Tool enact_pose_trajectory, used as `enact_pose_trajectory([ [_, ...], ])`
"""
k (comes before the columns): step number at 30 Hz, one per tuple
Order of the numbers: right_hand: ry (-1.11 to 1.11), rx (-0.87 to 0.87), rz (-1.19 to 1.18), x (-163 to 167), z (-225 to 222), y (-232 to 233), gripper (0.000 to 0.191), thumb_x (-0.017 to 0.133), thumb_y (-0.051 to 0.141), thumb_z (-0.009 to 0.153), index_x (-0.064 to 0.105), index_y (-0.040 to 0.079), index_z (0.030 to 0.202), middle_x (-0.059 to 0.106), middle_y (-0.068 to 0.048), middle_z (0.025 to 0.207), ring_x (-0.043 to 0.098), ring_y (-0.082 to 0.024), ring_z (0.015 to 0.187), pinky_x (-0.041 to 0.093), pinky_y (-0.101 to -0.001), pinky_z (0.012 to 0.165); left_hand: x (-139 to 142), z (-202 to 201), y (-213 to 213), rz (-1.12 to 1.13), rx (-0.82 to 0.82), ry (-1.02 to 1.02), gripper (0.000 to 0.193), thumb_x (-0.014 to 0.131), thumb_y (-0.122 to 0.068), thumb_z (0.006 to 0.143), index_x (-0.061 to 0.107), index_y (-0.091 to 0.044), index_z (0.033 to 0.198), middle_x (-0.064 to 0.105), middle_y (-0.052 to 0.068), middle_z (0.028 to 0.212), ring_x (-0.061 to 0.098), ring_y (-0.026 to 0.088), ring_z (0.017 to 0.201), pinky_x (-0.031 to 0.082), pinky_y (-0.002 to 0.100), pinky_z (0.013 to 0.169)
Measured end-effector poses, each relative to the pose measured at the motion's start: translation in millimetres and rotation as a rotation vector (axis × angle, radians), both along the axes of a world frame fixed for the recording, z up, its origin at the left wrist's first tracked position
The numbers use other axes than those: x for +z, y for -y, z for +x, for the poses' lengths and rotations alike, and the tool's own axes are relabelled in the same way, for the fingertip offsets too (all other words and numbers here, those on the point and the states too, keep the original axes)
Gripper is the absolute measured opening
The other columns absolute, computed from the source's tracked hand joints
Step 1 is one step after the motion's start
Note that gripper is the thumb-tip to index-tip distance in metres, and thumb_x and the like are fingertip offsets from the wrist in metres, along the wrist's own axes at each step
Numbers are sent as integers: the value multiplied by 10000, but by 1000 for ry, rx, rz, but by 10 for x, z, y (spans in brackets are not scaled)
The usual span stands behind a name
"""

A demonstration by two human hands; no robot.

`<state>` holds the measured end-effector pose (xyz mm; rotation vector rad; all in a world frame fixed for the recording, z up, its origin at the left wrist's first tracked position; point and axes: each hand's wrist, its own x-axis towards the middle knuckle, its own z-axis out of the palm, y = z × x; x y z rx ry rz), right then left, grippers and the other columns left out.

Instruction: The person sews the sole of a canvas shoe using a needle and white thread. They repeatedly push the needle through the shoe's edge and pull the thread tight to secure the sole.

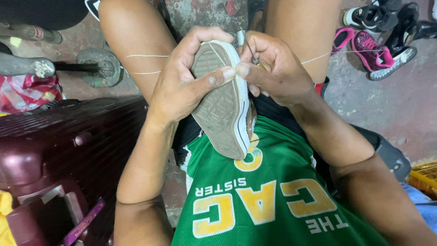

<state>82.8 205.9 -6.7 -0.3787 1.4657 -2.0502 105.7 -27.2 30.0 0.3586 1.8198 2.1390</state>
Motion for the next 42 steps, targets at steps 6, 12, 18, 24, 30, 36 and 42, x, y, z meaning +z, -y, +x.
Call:
enact_pose_trajectory([
  [6,15,-40,101,107,-34,60,184,673,192,1058,527,86,1022,561,7,811,505,-34,615,383,-195,550,-22,-68,19,-50,10,30,483,793,-158,967,540,-65,1367,613,9,1218,568,89,1152,472,264,1089],
  [12,82,-98,156,358,-145,-19,159,542,235,966,592,122,1066,631,34,883,544,-18,629,392,-154,527,-282,-261,130,166,-111,83,655,905,-110,904,505,-64,1420,618,48,1224,610,119,1101,498,274,1012],
  [18,-871,-222,645,540,-101,-220,105,585,-4,1113,646,2,1198,717,-107,1055,676,-184,886,529,-294,764,-621,-423,166,405,-134,149,687,909,-79,864,512,-82,1424,628,89,1307,634,138,1095,523,277,983],
  [24,-733,-120,587,635,-65,-77,261,710,-34,960,728,37,1211,724,-101,927,680,-159,703,520,-300,611,-728,-537,213,454,-150,151,698,918,-69,883,499,-86,1441,590,93,1301,630,137,1085,533,280,959],
  [30,-756,-65,581,606,-205,37,341,702,-80,888,731,29,1210,714,-105,884,661,-142,668,517,-291,575,-722,-580,290,391,-114,127,723,932,-59,866,502,-85,1446,593,88,1313,605,130,1139,508,276,1007],
  [36,-775,-20,624,657,-299,100,346,715,-85,876,737,34,1200,723,-113,877,653,-136,629,502,-278,514,-717,-605,383,319,-101,85,729,939,-71,857,502,-89,1440,593,78,1315,609,128,1133,506,273,1009],
  [42,-793,7,656,688,-357,170,369,732,-66,894,714,33,1249,717,-114,920,678,-150,678,536,-284,550,-719,-638,440,279,-91,64,722,933,-88,875,496,-89,1449,593,69,1311,607,115,1114,494,257,991],
])
